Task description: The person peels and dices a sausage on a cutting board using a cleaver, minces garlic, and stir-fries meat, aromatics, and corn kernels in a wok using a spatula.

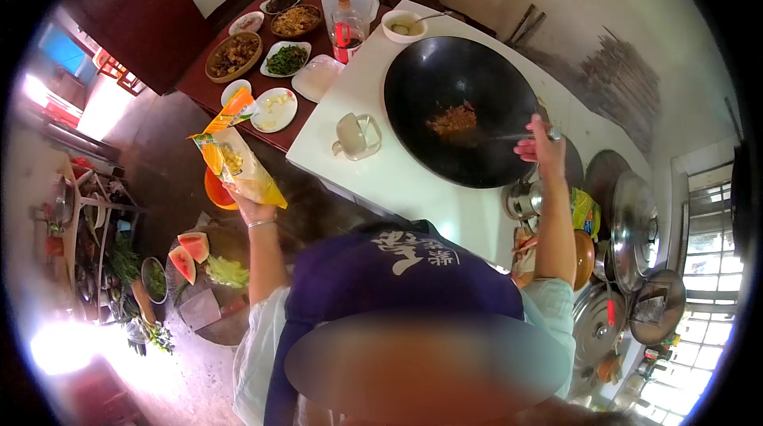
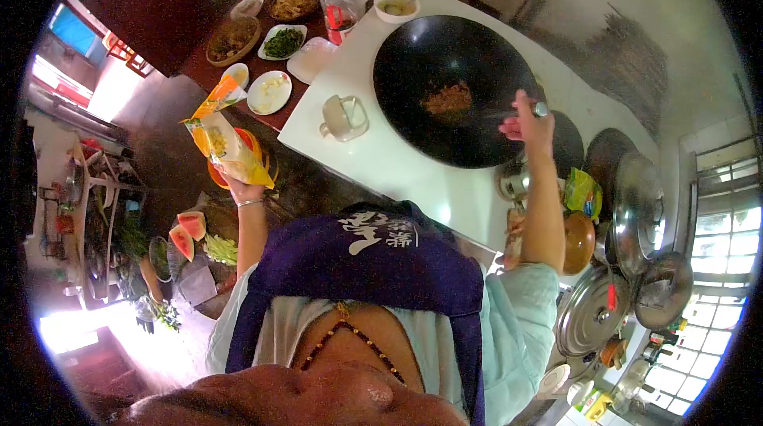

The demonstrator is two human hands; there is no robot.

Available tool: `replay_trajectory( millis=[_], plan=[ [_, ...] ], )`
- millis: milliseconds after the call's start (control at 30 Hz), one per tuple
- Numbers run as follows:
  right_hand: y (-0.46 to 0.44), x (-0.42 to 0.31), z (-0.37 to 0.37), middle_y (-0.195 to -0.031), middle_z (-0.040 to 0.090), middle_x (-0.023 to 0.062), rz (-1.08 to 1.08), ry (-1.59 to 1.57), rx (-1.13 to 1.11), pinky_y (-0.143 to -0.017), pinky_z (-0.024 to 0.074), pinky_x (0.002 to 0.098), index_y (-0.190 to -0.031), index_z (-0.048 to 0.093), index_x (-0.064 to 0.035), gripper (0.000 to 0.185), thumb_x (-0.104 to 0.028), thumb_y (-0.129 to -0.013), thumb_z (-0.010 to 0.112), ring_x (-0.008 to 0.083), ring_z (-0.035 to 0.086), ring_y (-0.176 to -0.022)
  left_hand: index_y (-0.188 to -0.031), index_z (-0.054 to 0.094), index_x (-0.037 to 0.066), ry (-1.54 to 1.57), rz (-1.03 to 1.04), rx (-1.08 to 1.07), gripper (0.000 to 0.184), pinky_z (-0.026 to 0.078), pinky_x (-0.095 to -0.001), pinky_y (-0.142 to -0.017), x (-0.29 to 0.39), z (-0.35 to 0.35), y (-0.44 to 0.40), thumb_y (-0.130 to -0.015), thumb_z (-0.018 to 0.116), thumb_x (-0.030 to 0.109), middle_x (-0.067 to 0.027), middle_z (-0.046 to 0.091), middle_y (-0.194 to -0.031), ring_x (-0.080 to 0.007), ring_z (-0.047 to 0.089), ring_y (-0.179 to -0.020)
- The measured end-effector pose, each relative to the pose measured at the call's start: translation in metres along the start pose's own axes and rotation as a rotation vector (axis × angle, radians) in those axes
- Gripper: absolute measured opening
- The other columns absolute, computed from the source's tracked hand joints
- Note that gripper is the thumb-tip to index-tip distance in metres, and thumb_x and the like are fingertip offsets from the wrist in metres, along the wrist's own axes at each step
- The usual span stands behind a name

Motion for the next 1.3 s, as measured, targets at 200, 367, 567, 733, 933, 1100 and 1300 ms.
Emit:
replay_trajectory(
  millis=[200,367,567,733,933,1100,1300],
  plan=[
    [0.009,-0.005,-0.008,-0.059,0.061,0.0104,-0.012,0.121,0.046,-0.042,0.0480,0.0260,-0.094,0.062,-0.0003,0.048,-0.048,-0.086,0.061,0.0188,0.064,-0.049,-0.127,0.051,0.020,0.001,-0.041,0.018,0.061,0.047,-0.0405,-0.091,-0.003,0.003,0.006,-0.087,0.042,0.066,0.0004,0.059,-0.120,-0.0218,0.057,-0.108],
    [-0.007,0.043,0.016,-0.072,0.065,0.0148,-0.029,-0.196,0.019,-0.047,0.0527,0.0278,-0.105,0.058,0.0026,0.043,-0.035,-0.087,0.065,0.0209,0.066,-0.057,-0.129,0.049,0.022,-0.022,-0.050,0.076,0.069,0.047,-0.0448,-0.086,-0.013,-0.019,-0.011,-0.082,0.044,0.072,-0.0003,0.058,-0.122,-0.0248,0.056,-0.106],
    [0.002,0.020,-0.014,-0.072,0.063,0.0146,-0.008,-0.049,-0.023,-0.049,0.0537,0.0285,-0.107,0.057,0.0031,0.042,-0.031,-0.085,0.068,0.0208,0.067,-0.059,-0.130,0.049,0.022,-0.034,-0.065,0.027,0.071,0.046,-0.0451,-0.086,-0.016,-0.020,-0.014,-0.081,0.043,0.074,0.0002,0.059,-0.121,-0.0248,0.056,-0.105],
    [-0.048,0.042,0.004,-0.075,0.064,0.0109,-0.072,0.060,0.001,-0.053,0.0520,0.0277,-0.105,0.060,-0.0018,0.034,-0.030,-0.086,0.067,0.0169,0.066,-0.063,-0.131,0.048,0.021,-0.055,-0.062,-0.030,0.071,0.046,-0.0464,-0.089,-0.013,-0.015,-0.020,-0.082,0.042,0.073,-0.0008,0.058,-0.123,-0.0249,0.056,-0.108],
    [-0.036,0.025,0.094,-0.082,0.063,0.0113,-0.775,0.774,-0.434,-0.071,0.0477,0.0389,-0.087,0.060,-0.0128,0.007,-0.016,-0.081,0.062,0.0319,0.062,-0.081,-0.134,0.045,0.017,-0.001,-0.033,-0.040,0.064,0.045,-0.0437,-0.095,-0.013,0.018,-0.016,-0.089,0.042,0.063,-0.0039,0.055,-0.128,-0.0259,0.054,-0.113],
    [0.003,0.045,0.118,-0.078,0.058,0.0117,-0.894,1.065,-0.790,-0.065,0.0449,0.0415,-0.080,0.056,-0.0127,0.004,-0.013,-0.077,0.059,0.0320,0.060,-0.076,-0.136,0.042,0.015,0.111,-0.098,-0.393,0.066,0.045,-0.0425,-0.097,-0.019,0.042,-0.019,-0.089,0.042,0.062,-0.0064,0.053,-0.130,-0.0263,0.053,-0.116],
    [0.073,0.040,0.093,-0.072,0.056,0.0120,-0.915,1.121,-0.890,-0.061,0.0462,0.0427,-0.079,0.059,-0.0156,0.017,-0.009,-0.064,0.066,0.0334,0.059,-0.073,-0.136,0.043,0.015,0.119,-0.113,-0.139,0.068,0.042,-0.0453,-0.100,-0.033,0.045,-0.017,-0.088,0.043,0.063,-0.0071,0.051,-0.134,-0.0291,0.051,-0.119]
  ],
)
Point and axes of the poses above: each hand's wrist, its own y-axis away from the middle knuckle, its own z-axis out of the palm, x = y × z, the point moved 7 cm from there along -y, towards the middle knuckle
